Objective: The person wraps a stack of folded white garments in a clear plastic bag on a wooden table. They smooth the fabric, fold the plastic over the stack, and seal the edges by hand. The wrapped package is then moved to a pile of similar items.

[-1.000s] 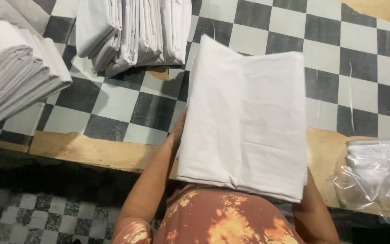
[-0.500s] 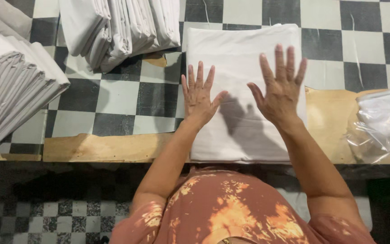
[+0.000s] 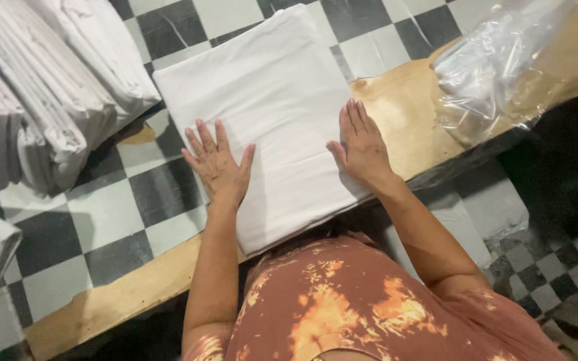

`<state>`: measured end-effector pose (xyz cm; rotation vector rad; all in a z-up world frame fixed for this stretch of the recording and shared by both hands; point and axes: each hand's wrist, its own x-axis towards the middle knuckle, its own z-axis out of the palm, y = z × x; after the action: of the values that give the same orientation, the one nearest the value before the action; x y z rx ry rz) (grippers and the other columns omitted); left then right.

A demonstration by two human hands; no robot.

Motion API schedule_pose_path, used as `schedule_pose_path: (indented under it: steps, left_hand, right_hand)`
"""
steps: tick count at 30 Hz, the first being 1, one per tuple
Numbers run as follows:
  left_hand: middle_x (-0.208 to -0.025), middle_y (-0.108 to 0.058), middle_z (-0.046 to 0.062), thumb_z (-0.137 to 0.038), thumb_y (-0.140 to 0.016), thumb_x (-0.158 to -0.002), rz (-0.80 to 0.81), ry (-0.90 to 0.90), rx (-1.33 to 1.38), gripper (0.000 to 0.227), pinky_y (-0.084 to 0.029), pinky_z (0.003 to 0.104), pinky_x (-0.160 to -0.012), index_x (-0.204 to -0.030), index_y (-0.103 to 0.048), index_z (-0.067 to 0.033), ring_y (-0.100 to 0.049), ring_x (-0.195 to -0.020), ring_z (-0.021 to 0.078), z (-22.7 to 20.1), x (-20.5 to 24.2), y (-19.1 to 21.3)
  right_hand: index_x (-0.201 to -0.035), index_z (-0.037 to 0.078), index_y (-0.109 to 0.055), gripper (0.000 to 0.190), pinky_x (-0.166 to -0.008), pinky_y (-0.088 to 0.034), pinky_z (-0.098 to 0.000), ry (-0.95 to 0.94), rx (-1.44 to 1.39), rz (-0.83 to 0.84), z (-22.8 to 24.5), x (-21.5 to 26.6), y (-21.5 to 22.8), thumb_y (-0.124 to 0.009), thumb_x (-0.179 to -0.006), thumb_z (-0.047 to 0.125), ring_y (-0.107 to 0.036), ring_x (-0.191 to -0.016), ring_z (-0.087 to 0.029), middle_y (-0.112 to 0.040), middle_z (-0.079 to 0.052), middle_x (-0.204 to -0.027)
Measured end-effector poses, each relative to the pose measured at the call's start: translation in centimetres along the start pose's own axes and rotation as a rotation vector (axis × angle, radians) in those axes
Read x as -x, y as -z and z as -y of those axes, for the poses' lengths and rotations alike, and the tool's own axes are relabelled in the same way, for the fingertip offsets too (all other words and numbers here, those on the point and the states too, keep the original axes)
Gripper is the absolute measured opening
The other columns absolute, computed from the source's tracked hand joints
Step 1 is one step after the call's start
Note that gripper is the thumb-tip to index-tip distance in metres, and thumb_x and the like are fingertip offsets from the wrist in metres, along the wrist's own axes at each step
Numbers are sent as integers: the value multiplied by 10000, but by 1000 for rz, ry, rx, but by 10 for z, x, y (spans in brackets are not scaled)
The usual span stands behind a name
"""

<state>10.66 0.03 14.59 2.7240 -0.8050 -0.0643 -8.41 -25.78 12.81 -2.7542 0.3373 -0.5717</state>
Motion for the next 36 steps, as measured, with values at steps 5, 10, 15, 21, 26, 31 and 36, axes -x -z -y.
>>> schedule_pose_path:
  steps: [5,10,15,21,26,31,36]
  left_hand:
    - [-1686,65,270,-622,-533,-972,173,23,88,969,169,665,-1151,-1634,-141,-31,199,-1525,429,-29,6,21]
    - [-1700,35,242,-568,-575,-965,179,-91,416,922,148,588,-1211,-1638,-192,-68,131,-1566,400,-66,0,28]
    - [-1720,-88,168,-458,-630,-947,278,-216,713,773,-212,495,-1226,-1577,-340,-117,-7,-1604,359,-112,2,34]
    - [-1715,-266,142,-385,-648,-991,514,-330,915,770,-295,423,-1265,-1624,-300,-118,-316,-1559,339,-163,0,7]
    - [-1671,-243,194,-322,-731,-929,724,-226,1474,927,-317,409,-1227,-1610,-156,-70,-301,-1531,323,-205,-22,-40]
    - [-1246,-714,224,-115,-853,-775,915,-346,1191,640,-593,381,-985,-1332,-574,33,-706,-1143,298,-209,-42,-45]
    - [-1149,-714,196,-199,-697,-1004,969,-150,1199,294,-522,350,-737,-1221,-681,-2,-667,-905,240,-217,-35,-56]
  right_hand:
    - [-1416,66,-607,413,-1266,-371,-489,-625,-142,-379,-97,75,19,-686,-1053,245,-472,-1486,-375,-533,-183,-1551]
    - [-1252,-72,-641,714,-1063,-262,-674,-906,346,-666,-225,111,31,-934,-688,253,-302,-1373,-623,-339,-423,-1460]
    - [-1070,26,-678,114,-1134,-454,-463,-919,38,-594,-274,106,36,-689,-1013,124,-597,-1259,-355,-664,-164,-1269]
    - [-949,0,-573,133,-968,-510,-376,-528,-547,-756,-149,0,58,-654,-1012,84,-562,-1183,-287,-541,-149,-1295]
    - [-992,10,-608,126,-1115,-490,-379,-272,-511,-601,-65,-47,53,-672,-1082,70,-573,-1309,-255,-599,-134,-1333]
    - [-969,39,-684,113,-911,-604,-297,-422,-952,-300,-28,-45,54,-694,-1014,142,-666,-1081,-179,-670,-110,-1275]
    - [-1051,50,-708,105,-946,-634,-316,-407,-1074,-250,-41,-20,88,-640,-1025,126,-734,-1040,-178,-743,-89,-1113]
